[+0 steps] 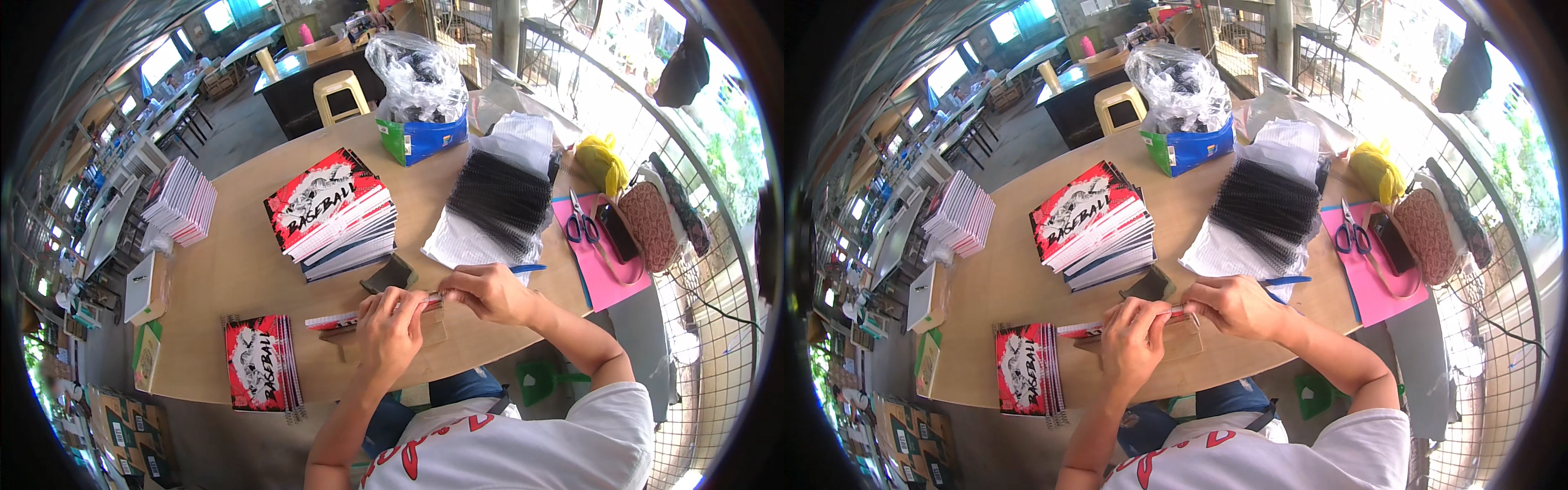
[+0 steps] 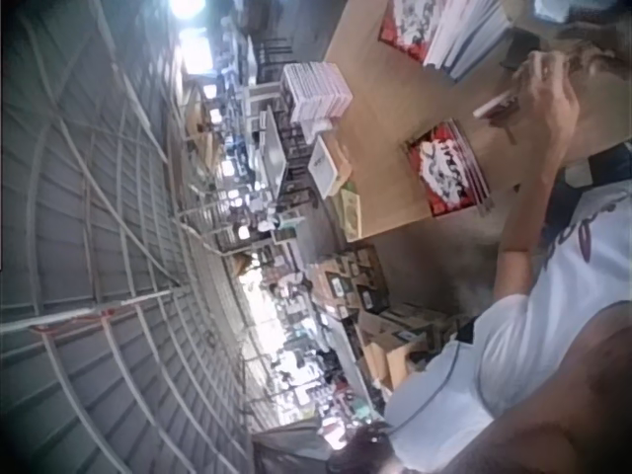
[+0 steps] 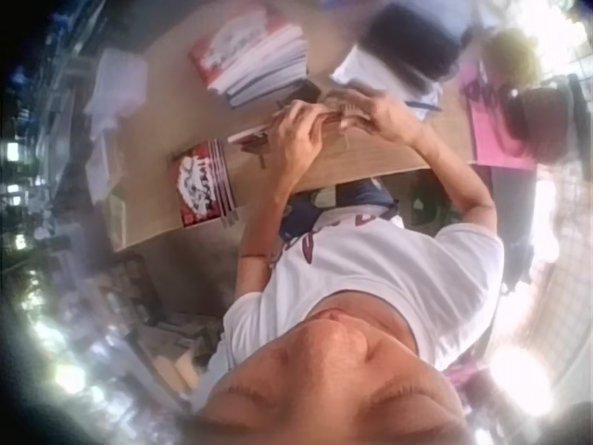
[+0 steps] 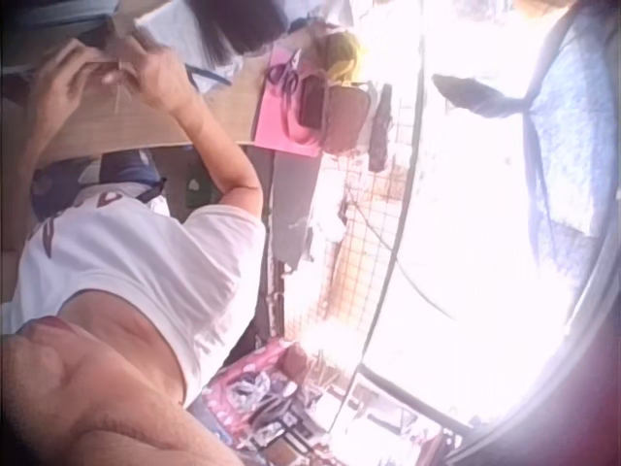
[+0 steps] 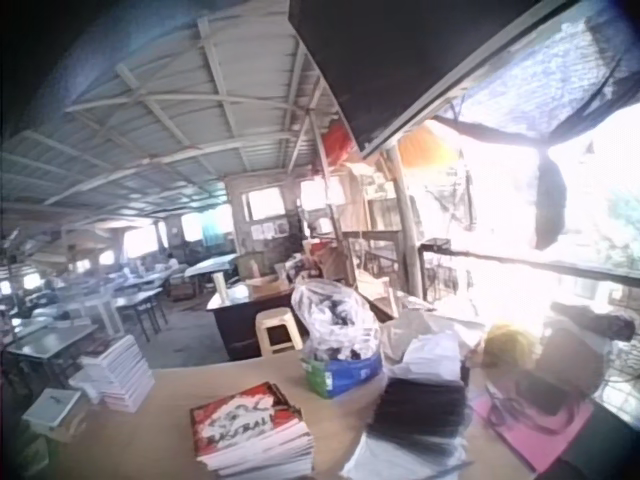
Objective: The person binds notebooks by threading a spiral coil through pre-punched holes and then uses a blue pair of pliers to crimp the ends of the coil.
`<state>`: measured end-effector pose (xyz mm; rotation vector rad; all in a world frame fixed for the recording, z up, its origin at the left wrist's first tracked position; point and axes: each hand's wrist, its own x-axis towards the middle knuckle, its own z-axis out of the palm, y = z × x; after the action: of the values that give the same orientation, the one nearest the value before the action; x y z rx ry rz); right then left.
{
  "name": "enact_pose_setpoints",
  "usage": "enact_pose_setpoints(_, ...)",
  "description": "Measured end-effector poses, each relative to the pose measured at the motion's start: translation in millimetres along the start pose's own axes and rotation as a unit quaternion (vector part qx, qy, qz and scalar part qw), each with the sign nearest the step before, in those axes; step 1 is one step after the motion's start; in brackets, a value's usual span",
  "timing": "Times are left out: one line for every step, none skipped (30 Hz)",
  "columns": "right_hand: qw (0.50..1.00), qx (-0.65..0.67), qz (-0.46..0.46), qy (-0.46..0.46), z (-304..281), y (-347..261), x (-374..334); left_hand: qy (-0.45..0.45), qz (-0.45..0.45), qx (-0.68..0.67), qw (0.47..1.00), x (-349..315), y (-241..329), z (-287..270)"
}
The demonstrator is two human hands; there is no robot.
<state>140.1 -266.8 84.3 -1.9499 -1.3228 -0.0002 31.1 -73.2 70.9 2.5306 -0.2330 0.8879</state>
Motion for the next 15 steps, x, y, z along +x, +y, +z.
enact_pose_setpoints(0.999, -0.032, -0.016, 0.035, 1, -9, 0, -0.006, -0.009, -0.005, 1.000, -1, 1, 0)
enact_pose_setpoints(0.999, -0.032, -0.017, 0.034, 3, -9, 0, -0.012, -0.017, -0.010, 1.000, -1, 3, 0)
enact_pose_setpoints(0.997, -0.043, -0.031, 0.052, 7, -6, -1, -0.011, -0.018, -0.010, 1.000, -2, 3, 0)
enact_pose_setpoints(0.995, -0.053, -0.045, 0.070, 10, -4, -1, -0.008, -0.010, -0.007, 1.000, -3, 2, 1)
enact_pose_setpoints(0.993, -0.076, -0.056, 0.066, 9, -2, 0, -0.003, -0.004, -0.006, 1.000, -4, 1, 2)
enact_pose_setpoints(0.993, -0.077, -0.058, 0.062, 11, -6, 1, 0.000, -0.007, -0.007, 1.000, -4, 2, 2)
enact_pose_setpoints(0.996, -0.045, -0.038, 0.074, 14, -13, 2, 0.004, -0.005, -0.006, 1.000, -5, 2, 2)
enact_pose_setpoints(0.996, -0.013, -0.018, 0.088, 17, -17, 2, 0.006, 0.000, -0.003, 1.000, -4, 1, 1)
enact_pose_setpoints(0.996, -0.013, -0.021, 0.088, 19, -16, -1, 0.009, 0.000, -0.001, 1.000, -5, 2, -1)
enact_pose_setpoints(0.995, -0.024, -0.011, 0.095, 21, -11, -7, 0.006, -0.006, -0.005, 1.000, -8, 4, -2)
enact_pose_setpoints(0.995, -0.035, 0.000, 0.097, 21, -11, -8, 0.003, -0.016, -0.011, 1.000, -12, 6, -3)
enact_pose_setpoints(0.995, -0.036, 0.000, 0.093, 20, -13, -7, 0.005, -0.019, -0.012, 1.000, -12, 4, -2)
enact_pose_setpoints(0.993, -0.073, -0.024, 0.089, 18, -18, -5, 0.014, -0.009, -0.006, 1.000, -12, 2, -2)
enact_pose_setpoints(0.989, -0.109, -0.048, 0.086, 16, -22, -4, 0.021, 0.001, 0.000, 1.000, -12, 0, -2)
enact_pose_setpoints(0.989, -0.110, -0.048, 0.083, 16, -22, -5, 0.022, -0.001, -0.001, 1.000, -13, 1, -1)
